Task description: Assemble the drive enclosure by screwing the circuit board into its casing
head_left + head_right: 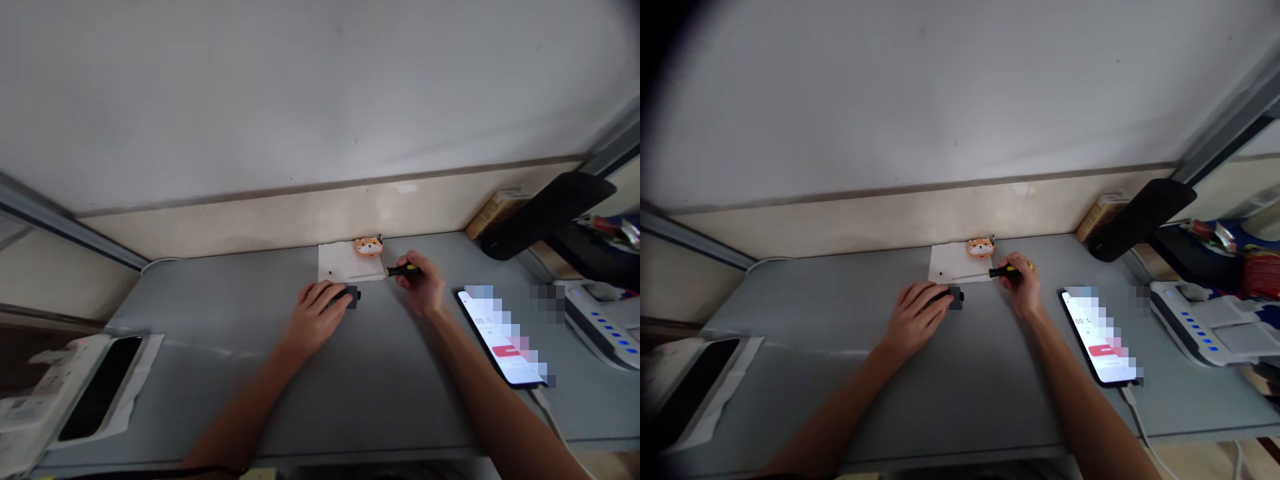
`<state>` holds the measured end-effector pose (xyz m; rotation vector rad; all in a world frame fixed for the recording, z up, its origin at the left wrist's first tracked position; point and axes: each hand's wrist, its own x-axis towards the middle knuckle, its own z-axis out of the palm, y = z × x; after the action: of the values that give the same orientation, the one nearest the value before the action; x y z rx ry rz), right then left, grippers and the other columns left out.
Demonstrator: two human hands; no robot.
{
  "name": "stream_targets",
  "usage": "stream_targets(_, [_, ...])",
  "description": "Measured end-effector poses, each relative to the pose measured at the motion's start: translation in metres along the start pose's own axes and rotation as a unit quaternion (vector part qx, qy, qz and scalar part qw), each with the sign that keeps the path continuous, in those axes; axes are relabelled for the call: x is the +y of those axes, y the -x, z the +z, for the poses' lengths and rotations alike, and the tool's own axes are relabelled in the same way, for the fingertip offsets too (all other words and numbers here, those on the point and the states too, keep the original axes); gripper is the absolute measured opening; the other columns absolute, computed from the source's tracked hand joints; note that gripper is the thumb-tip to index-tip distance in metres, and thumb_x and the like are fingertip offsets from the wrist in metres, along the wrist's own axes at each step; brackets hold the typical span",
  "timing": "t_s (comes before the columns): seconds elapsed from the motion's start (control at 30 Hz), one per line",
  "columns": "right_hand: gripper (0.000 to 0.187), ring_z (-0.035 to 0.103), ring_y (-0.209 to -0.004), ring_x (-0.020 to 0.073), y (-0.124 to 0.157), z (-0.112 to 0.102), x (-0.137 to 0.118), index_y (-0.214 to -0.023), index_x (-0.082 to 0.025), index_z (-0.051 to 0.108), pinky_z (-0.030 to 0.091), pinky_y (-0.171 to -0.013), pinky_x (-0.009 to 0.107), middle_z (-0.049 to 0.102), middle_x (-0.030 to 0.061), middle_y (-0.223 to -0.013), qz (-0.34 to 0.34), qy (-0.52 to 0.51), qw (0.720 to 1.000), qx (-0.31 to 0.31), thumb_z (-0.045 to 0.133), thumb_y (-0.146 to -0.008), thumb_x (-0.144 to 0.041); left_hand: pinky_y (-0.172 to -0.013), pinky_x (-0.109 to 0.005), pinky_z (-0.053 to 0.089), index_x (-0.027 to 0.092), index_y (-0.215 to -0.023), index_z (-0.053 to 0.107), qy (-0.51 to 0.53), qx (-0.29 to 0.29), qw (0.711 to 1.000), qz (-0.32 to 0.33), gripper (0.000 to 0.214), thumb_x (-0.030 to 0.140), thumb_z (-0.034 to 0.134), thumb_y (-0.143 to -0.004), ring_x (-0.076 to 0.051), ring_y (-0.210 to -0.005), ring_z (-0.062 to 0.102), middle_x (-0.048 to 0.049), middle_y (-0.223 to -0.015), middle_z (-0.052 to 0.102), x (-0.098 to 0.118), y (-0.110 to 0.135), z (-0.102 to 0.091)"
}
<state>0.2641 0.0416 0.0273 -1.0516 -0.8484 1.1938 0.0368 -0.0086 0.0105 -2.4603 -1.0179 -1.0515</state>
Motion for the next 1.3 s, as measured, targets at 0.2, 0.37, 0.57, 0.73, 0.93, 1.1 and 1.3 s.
stream_targets(0.2, [0.040,0.053,-0.058,0.0146,0.006,0.016,0.014,-0.076,-0.022,0.069,0.039,-0.054,0.027,0.067,0.0016,-0.071,-0.019,0.180,0.981,-0.067,0.066,-0.074,-0.062,-0.097,-0.035,0.051,0.018,-0.126,0.065,0.014,-0.037,0.998,0.049,0.030,0.011,0.051,-0.100,-0.021,-0.112,0.068,-0.0082,-0.117,0.076,0.006,0.001,0.000])
stream_targets(0.37, [0.037,0.063,-0.073,0.0191,0.010,0.018,0.016,-0.077,-0.022,0.069,0.049,-0.072,0.031,0.071,0.0033,-0.079,-0.055,0.237,0.965,-0.100,0.060,-0.081,-0.058,-0.102,-0.037,0.050,0.020,-0.135,0.060,0.032,-0.053,0.997,0.056,0.039,0.011,0.049,-0.099,-0.021,-0.117,0.066,-0.0083,-0.121,0.074,0.002,0.005,0.000])
stream_targets(0.57, [0.036,0.064,-0.075,0.0188,0.010,0.018,0.015,-0.077,-0.022,0.069,0.050,-0.073,0.030,0.072,0.0038,-0.081,-0.049,0.230,0.966,-0.105,0.063,-0.080,-0.056,-0.099,-0.041,0.052,0.018,-0.123,0.063,0.103,-0.046,0.993,0.025,0.036,0.008,0.052,-0.090,-0.025,-0.116,0.065,-0.0128,-0.121,0.071,-0.010,0.005,-0.008])
stream_targets(0.73, [0.037,0.059,-0.066,0.0163,0.010,0.017,0.014,-0.075,-0.022,0.070,0.044,-0.062,0.028,0.069,0.0017,-0.075,-0.039,0.203,0.975,-0.077,0.065,-0.078,-0.059,-0.087,-0.037,0.058,0.021,-0.115,0.060,0.200,-0.072,0.973,-0.094,0.033,0.010,0.052,-0.086,-0.022,-0.099,0.068,-0.0106,-0.112,0.067,-0.016,0.006,-0.014])
stream_targets(0.93, [0.038,0.050,-0.055,0.0135,0.006,0.013,0.011,-0.073,-0.022,0.070,0.035,-0.052,0.026,0.063,-0.0004,-0.063,-0.005,0.171,0.984,-0.043,0.068,-0.074,-0.060,-0.082,-0.032,0.059,0.021,-0.107,0.060,0.314,-0.086,0.912,-0.250,0.014,0.020,0.056,-0.094,-0.019,-0.089,0.070,-0.0073,-0.100,0.071,-0.023,0.009,-0.002])
stream_targets(1.1, [0.037,0.048,-0.054,0.0131,0.005,0.012,0.006,-0.071,-0.022,0.069,0.034,-0.051,0.026,0.062,-0.0006,-0.061,-0.005,0.170,0.985,-0.029,0.068,-0.073,-0.059,-0.082,-0.034,0.060,0.020,-0.108,0.066,0.310,-0.125,0.892,-0.304,0.016,0.026,0.056,-0.097,-0.019,-0.091,0.072,-0.0060,-0.100,0.074,-0.027,0.012,0.011])
stream_targets(1.3, [0.037,0.050,-0.057,0.0139,0.004,0.009,0.004,-0.069,-0.022,0.067,0.035,-0.053,0.027,0.061,-0.0003,-0.061,-0.039,0.172,0.984,-0.001,0.066,-0.075,-0.058,-0.093,-0.039,0.058,0.021,-0.122,0.064,0.282,-0.149,0.907,-0.276,0.027,0.025,0.062,-0.095,-0.021,-0.103,0.070,-0.0089,-0.114,0.070,-0.026,0.011,0.002])
